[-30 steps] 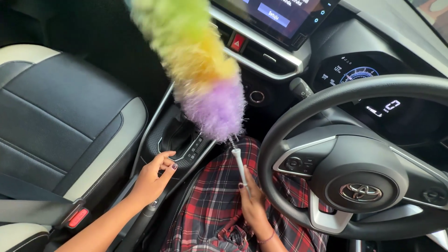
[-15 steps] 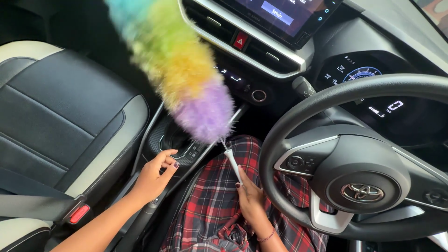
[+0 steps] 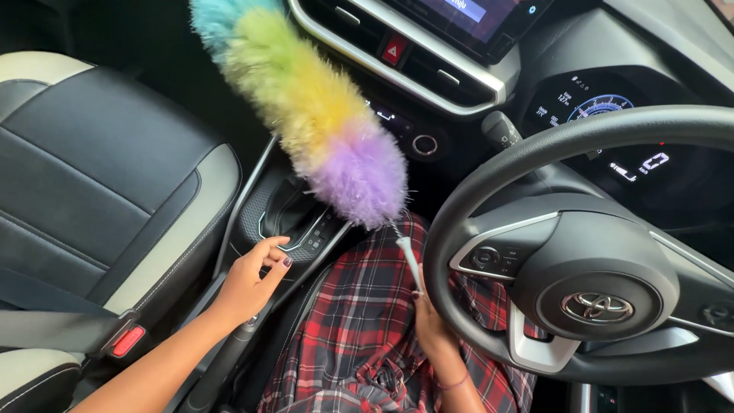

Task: Dusting various surfaces within a car interior using a colorful duster.

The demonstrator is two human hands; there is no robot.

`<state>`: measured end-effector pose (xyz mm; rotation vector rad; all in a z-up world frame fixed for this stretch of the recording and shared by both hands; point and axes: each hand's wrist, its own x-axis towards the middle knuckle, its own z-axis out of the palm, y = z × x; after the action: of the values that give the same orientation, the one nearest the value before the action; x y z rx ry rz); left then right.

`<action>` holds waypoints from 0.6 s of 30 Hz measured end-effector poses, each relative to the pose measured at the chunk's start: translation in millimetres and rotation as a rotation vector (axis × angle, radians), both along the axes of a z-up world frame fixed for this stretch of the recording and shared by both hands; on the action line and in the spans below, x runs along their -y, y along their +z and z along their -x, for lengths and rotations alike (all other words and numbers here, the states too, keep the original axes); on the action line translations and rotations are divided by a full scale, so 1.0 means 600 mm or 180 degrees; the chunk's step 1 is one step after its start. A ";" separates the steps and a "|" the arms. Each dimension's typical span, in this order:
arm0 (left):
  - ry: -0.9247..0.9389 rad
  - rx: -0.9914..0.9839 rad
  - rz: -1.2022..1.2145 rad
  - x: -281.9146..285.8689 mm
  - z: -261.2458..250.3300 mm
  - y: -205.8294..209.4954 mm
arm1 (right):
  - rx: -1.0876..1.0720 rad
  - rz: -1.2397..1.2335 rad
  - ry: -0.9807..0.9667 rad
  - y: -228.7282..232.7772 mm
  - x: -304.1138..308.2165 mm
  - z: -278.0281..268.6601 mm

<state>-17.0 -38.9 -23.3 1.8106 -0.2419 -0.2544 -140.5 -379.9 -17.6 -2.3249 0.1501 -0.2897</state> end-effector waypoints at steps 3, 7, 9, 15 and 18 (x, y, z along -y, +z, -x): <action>-0.0014 0.0076 -0.0119 0.006 0.008 0.016 | -0.1728 -0.0125 -0.1276 -0.058 0.053 0.047; -0.0150 0.0418 -0.0313 0.020 0.015 0.022 | -0.0687 0.0858 -0.0823 -0.056 0.070 0.057; -0.0388 0.0842 -0.0466 0.027 0.022 0.027 | 0.0184 0.1018 -0.0206 -0.018 0.049 0.028; -0.0631 0.1067 -0.0805 0.032 0.035 0.039 | 0.0451 0.0215 -0.0577 -0.135 0.110 -0.073; -0.0706 0.0957 -0.0932 0.033 0.040 0.040 | 0.0902 -0.1099 -0.0412 -0.180 0.183 -0.100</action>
<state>-40.8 -58.7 0.7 2.1126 -0.6478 -0.1782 -80.3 -489.6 -125.4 -1.9136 0.1936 -0.6048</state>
